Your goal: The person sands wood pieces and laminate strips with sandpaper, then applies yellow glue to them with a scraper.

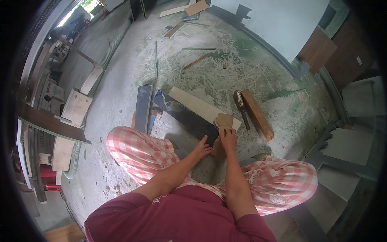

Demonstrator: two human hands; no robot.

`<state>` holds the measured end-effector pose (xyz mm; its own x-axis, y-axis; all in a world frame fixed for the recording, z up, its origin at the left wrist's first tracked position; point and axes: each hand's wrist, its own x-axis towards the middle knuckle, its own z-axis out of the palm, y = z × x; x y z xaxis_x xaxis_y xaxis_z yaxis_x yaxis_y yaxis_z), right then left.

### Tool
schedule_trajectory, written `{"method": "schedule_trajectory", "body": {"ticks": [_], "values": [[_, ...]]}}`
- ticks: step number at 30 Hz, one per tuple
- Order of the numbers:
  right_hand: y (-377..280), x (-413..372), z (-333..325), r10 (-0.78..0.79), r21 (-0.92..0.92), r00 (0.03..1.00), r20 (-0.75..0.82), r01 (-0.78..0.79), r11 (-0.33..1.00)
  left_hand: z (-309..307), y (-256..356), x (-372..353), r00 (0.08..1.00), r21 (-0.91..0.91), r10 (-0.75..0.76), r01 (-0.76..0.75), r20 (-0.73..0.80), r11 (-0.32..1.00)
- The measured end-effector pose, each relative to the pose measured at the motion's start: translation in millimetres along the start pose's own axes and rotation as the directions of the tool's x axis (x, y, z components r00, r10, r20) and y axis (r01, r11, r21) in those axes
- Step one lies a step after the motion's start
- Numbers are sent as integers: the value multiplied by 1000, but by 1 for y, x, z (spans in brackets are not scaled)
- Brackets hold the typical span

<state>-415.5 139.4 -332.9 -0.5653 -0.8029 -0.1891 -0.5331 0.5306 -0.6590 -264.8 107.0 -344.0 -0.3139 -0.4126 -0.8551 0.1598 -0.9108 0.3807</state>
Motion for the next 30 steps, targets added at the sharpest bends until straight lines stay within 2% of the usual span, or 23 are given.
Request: {"method": "schedule_trajectory", "body": {"ticks": [3, 5, 12, 13, 14, 15, 16, 17, 18, 19, 20, 21, 22, 24, 25, 27, 28, 29, 30], "values": [[8, 5, 5, -5, 20, 1000, 19, 4, 1000, 4, 0, -4, 1000, 5, 29, -29, -7, 1000], [6, 5, 3, 16, 27, 1000, 25, -16, 1000, 7, 1, -4, 993, -14, 35, -37, -109, 999], [-6, 10, -7, 120, 99, 993, 3, -119, 988, 14, 10, -20, 986, -18, 120, -123, -113, 992], [-6, 12, -8, 124, 99, 992, 7, -124, 987, 25, 20, -40, 979, 23, 179, -177, -100, 984], [-6, 16, -9, 126, 110, 989, 79, -135, 985, 31, 25, -48, 968, 65, 235, -231, -84, 971], [-5, 20, -11, 127, 119, 980, 150, -146, 982, 31, 25, -45, 969, 66, 230, -224, -87, 972], [-6, 25, -13, 131, 119, 980, 152, -150, 982, 34, 25, -38, 911, 211, 407, -384, -74, 899], [-7, 31, -16, 117, 68, 955, 273, -140, 988, 35, 25, -33, 822, 348, 568, -524, -34, 778], [-9, 32, -17, 107, 20, 913, 393, -124, 992, 34, 23, -30, 823, 351, 567, -521, -37, 778], [-13, 33, -19, 104, 26, 913, 394, -124, 992, 38, 27, -35, 778, 440, 621, -528, -92, 727], [-18, 35, -24, 80, 40, 864, 497, -115, 993, 42, 32, -40, 722, 526, 678, -527, -137, 667], [-23, 37, -28, 52, 56, 805, 592, -105, 993, 44, 38, -47, 716, 530, 685, -533, -133, 660], [-31, 36, -36, 43, 65, 809, 586, -99, 993, 44, 43, -54, 714, 527, 688, -539, -128, 657], [-48, 27, -52, -68, 155, 721, 690, -54, 986, 37, 51, -59, 709, 530, 695, -545, -122, 649], [-53, 25, -56, -74, 163, 723, 687, -53, 985, 33, 58, -63, 713, 510, 692, -556, -113, 656], [-58, 22, -59, -67, 356, 654, 753, -320, 878, 23, 69, -71, 718, 499, 689, -563, -101, 659], [-57, 24, -56, -68, 362, 655, 753, -326, 873, 26, 80, -88, 765, 378, 637, -564, -98, 734], [-55, 29, -51, -163, 496, 649, 743, -372, 784, 31, 92, -105, 807, 250, 584, -550, -84, 797], [-55, 34, -47, -257, 613, 647, 718, -414, 673, 32, 103, -117, 807, 259, 585, -550, -82, 794]]}}
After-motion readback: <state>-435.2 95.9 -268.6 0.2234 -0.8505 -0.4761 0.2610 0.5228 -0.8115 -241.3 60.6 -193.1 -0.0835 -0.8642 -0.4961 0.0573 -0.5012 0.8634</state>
